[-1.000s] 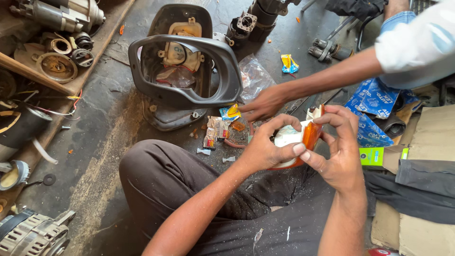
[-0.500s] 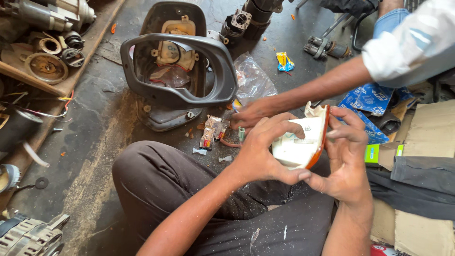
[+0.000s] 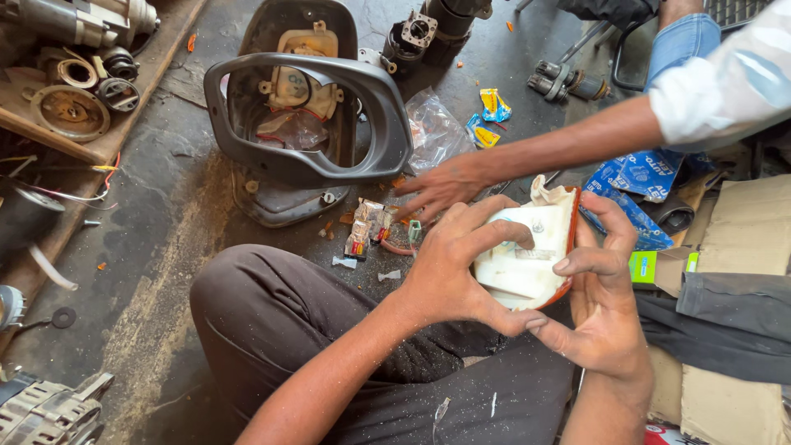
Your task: The person sits on the floor and assembles an orange turn signal lens with a white reflector and bulb housing. They peel protective film, fit the reflector into the lens, and attach the bulb housing, handling small parts and packaging by hand.
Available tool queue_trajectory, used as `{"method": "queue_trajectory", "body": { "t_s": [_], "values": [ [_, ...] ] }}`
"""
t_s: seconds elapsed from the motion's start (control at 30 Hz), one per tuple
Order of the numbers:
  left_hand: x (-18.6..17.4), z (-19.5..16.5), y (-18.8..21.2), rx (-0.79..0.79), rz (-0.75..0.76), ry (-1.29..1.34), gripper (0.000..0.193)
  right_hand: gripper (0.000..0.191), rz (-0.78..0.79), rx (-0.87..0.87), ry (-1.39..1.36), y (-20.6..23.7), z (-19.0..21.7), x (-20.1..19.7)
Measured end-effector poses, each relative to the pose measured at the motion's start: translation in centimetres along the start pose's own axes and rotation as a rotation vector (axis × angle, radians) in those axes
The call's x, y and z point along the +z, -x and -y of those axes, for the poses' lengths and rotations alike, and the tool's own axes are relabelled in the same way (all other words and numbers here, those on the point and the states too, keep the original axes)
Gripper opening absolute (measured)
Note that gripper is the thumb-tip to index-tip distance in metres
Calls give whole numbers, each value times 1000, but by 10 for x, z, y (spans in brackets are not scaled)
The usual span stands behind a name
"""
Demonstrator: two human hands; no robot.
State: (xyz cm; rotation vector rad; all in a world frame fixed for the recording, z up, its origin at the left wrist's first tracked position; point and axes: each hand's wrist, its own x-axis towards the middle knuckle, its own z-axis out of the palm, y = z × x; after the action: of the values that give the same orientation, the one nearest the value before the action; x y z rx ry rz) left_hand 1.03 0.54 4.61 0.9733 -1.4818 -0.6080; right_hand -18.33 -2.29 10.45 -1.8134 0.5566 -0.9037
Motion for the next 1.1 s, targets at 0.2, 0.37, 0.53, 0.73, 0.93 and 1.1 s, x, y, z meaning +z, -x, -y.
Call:
{"method": "queue_trajectory", "body": {
  "t_s": [0.2, 0.37, 0.53, 0.73, 0.93, 1.1],
  "values": [
    [10, 48, 11, -167, -80, 484, 59, 66, -229, 29, -265, 2, -15, -3],
    [-18, 104, -4, -621, -682, 1066, 57, 45, -240, 246, 187, 3, -78, 8],
    [-55, 93, -6, -638, -592, 1313, 80, 28, 339, 631, 559, 19, -174, 80],
    [-51, 66, -17, -566, -491, 1342, 92, 25, 418, 141, 871, 37, -248, 144],
    [-49, 78, -14, -684, -501, 1371, 96, 16, 376, 131, 868, 38, -258, 149],
    [-31, 98, -10, -682, -464, 1233, 65, 29, 254, 600, 587, 32, -236, 120]
  ]
}}
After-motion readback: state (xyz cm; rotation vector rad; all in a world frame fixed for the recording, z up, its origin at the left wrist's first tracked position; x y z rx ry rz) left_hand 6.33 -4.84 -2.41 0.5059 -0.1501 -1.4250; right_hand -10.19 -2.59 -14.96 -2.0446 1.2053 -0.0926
